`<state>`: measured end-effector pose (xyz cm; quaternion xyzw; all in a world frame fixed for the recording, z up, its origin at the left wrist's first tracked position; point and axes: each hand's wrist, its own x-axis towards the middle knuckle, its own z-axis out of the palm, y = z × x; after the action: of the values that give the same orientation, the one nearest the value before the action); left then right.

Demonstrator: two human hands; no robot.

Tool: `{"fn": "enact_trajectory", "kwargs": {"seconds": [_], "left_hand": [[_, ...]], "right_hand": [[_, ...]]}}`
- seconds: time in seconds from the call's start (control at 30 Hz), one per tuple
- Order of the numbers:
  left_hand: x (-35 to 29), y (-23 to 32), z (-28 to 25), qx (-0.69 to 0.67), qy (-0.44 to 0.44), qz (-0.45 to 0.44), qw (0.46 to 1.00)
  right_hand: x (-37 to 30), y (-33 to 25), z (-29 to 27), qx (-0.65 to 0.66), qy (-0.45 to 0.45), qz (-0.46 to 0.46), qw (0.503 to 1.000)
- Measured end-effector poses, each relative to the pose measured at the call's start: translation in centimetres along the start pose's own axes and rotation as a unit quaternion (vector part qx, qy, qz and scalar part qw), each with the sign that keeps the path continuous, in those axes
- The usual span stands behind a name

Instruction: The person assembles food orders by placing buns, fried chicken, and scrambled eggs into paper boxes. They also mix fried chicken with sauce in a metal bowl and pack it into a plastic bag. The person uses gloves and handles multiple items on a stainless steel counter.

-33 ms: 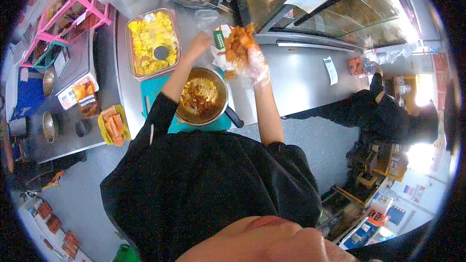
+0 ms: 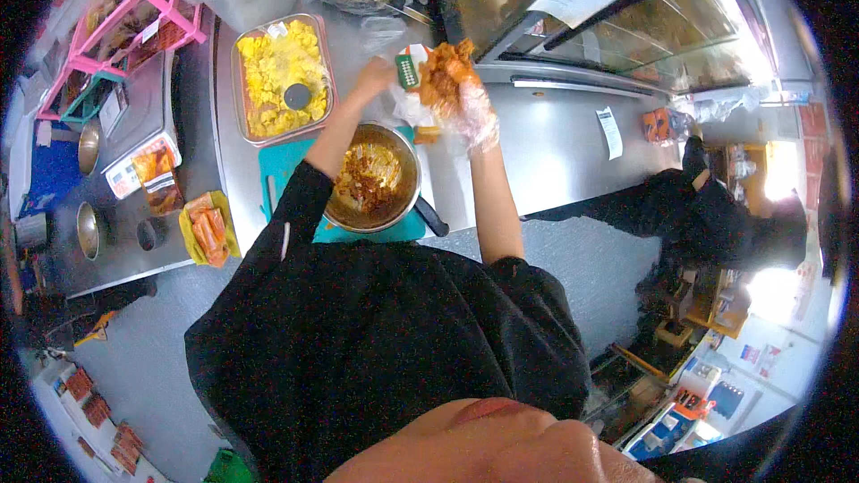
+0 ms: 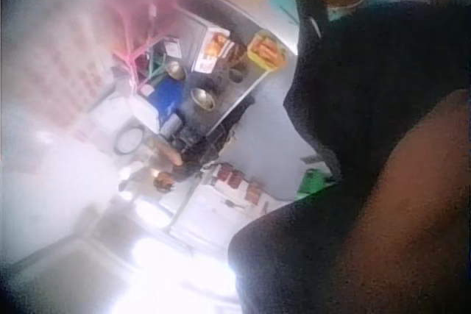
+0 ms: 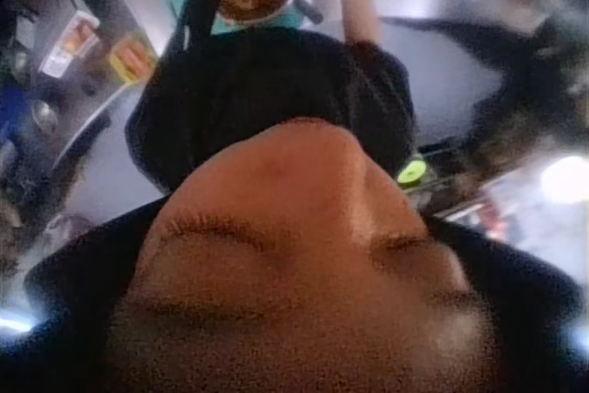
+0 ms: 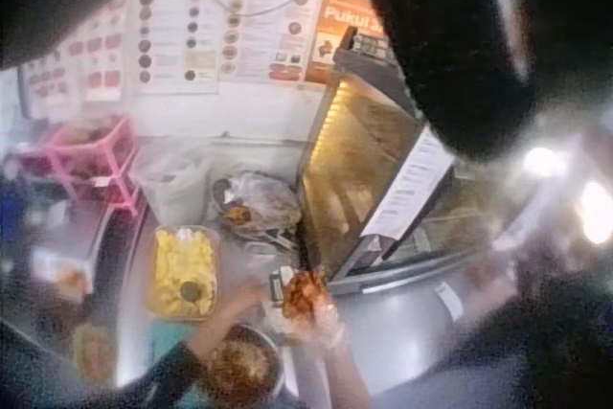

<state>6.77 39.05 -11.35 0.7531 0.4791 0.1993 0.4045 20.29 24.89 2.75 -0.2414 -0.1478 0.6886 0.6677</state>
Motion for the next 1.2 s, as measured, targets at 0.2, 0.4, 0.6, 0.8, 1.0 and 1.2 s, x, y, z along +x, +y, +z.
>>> {"fn": "enact_trajectory", "kwargs": {"seconds": [0.2,0.4,0.6,0.8,1.0,1.2], "left_hand": [[3.5,-2.9,5.3,-0.020,-0.092,-0.157,0.983],[4.2,-3.7,7.3,-0.177,-0.161,-0.111,0.965],[2.0,2.1,6.4,-0.203,-0.177,-0.115,0.956],[1.2,1.7,7.8,-0.309,-0.131,-0.186,0.923],[0.0,1.5,7.9,-0.297,-0.130,-0.185,0.928],[-0.3,1.0,7.8,-0.274,-0.135,-0.182,0.935]], "right_hand": [[3.9,0.5,-6.6,-0.216,-0.006,0.010,0.976],[2.6,1.1,-10.2,-0.740,-0.015,-0.027,0.672],[0.4,0.5,-10.6,-0.790,0.037,0.024,0.611],[-1.9,0.0,-10.2,-0.843,0.042,0.022,0.536],[-3.4,-1.9,-9.3,-0.862,-0.061,0.025,0.503],[-3.4,-1.6,-11.6,-0.824,0.059,-0.032,0.563]]}}
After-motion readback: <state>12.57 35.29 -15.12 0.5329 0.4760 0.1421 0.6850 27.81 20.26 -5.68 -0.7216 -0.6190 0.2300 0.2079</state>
